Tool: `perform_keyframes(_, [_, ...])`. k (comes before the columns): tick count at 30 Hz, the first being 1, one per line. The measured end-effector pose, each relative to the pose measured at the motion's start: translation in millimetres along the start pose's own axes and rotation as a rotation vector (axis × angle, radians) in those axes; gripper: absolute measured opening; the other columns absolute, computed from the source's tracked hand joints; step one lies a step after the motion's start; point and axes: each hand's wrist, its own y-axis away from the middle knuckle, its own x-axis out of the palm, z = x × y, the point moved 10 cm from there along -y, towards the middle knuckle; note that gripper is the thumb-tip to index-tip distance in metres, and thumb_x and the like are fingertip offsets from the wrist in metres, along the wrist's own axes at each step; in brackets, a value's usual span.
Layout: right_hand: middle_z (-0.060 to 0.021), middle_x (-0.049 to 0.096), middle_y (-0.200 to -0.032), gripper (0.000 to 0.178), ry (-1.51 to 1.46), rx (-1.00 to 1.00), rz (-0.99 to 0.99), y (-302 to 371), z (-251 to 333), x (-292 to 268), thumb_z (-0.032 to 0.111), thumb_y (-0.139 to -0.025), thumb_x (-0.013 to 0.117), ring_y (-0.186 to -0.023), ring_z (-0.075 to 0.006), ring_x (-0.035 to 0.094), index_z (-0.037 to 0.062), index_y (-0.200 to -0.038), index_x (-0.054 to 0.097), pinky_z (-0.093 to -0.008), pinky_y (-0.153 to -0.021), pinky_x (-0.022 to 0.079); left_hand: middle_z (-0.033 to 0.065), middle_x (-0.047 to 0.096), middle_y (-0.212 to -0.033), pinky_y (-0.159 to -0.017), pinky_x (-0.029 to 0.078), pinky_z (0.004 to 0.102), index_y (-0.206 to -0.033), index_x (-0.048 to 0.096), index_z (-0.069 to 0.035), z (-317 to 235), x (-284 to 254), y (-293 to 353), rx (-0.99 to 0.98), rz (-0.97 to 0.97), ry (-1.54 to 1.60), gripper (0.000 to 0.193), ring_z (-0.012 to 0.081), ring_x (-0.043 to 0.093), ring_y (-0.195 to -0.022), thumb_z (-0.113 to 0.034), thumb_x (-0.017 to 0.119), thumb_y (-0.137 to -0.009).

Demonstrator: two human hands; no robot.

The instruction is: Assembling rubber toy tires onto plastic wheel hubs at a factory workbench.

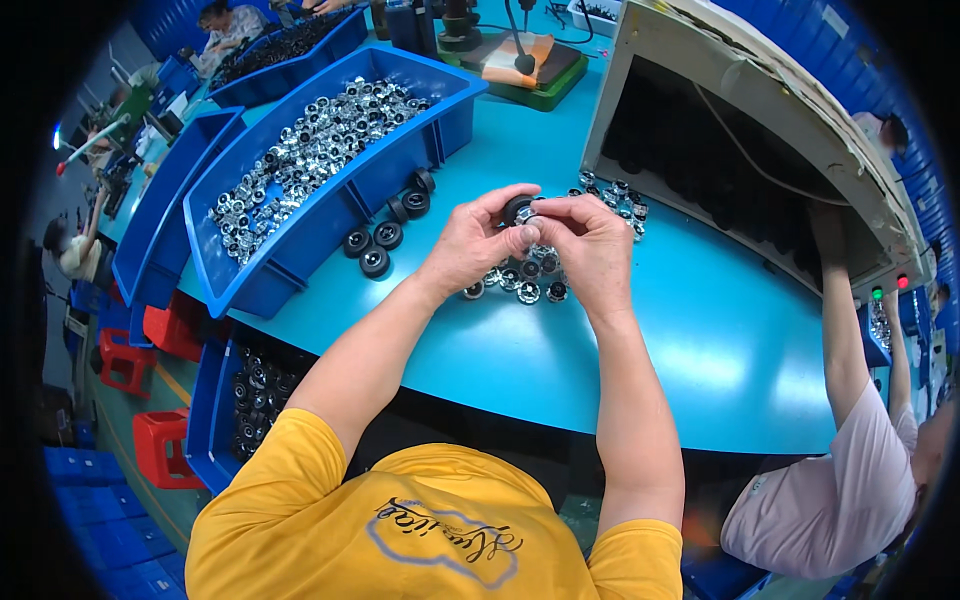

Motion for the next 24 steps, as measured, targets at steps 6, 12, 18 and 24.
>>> perform_keyframes(6, [-0.0070,0.073,-0.106,0.024,-0.069,0.088,0.023,-3.7,-5.3,-3.5,0.007,-0.101,0.066,-0.088,-0.0143,0.072,-0.0021,-0.122,0.072,-0.0284,-0.085,0.060,0.0017,0.067,-0.106,-0.074,0.058,0.0254,-0.135,0.060,-0.004,3.3,-5.3,-0.5,-0.033,-0.044,0.087,0.036,0.0082,0.063,-0.082,-0.025,0.064,-0.105])
perform_keyframes(12, [-0.0052,0.072,-0.105,0.029,-0.278,0.260,0.165,5.9,-27.7,26.9,0.014,-0.105,0.062,-0.091,-0.0144,0.071,-0.0029,-0.128,0.068,-0.0285,-0.086,0.058,0.0025,0.068,-0.104,-0.073,0.060,0.0268,-0.130,0.063,-0.003,1.0,-6.5,-0.3,-0.034,-0.045,0.146,0.030,0.0088,0.064,-0.080,-0.019,0.064,-0.105])
perform_keyframes(18, [-0.0057,0.072,-0.097,0.024,-0.257,0.196,0.135,7.7,-29.4,27.1,0.010,-0.102,0.065,-0.084,-0.0128,0.071,-0.0048,-0.120,0.070,-0.0272,-0.079,0.057,0.0036,0.071,-0.098,-0.071,0.059,0.0257,-0.123,0.069,-0.001,-4.5,-5.8,2.5,0.013,-0.121,0.077,0.023,0.0092,0.065,-0.077,-0.007,0.065,-0.101])
perform_keyframes(24, [-0.0057,0.070,-0.095,0.022,-0.193,0.100,0.028,12.9,-14.8,28.2,0.011,-0.102,0.066,-0.083,-0.0137,0.072,-0.0039,-0.118,0.071,-0.0268,-0.077,0.057,0.0049,0.072,-0.100,-0.071,0.058,0.0256,-0.122,0.070,0.000,-13.0,-11.2,7.2,0.105,-0.220,0.022,0.023,0.0089,0.066,-0.078,-0.002,0.065,-0.100])
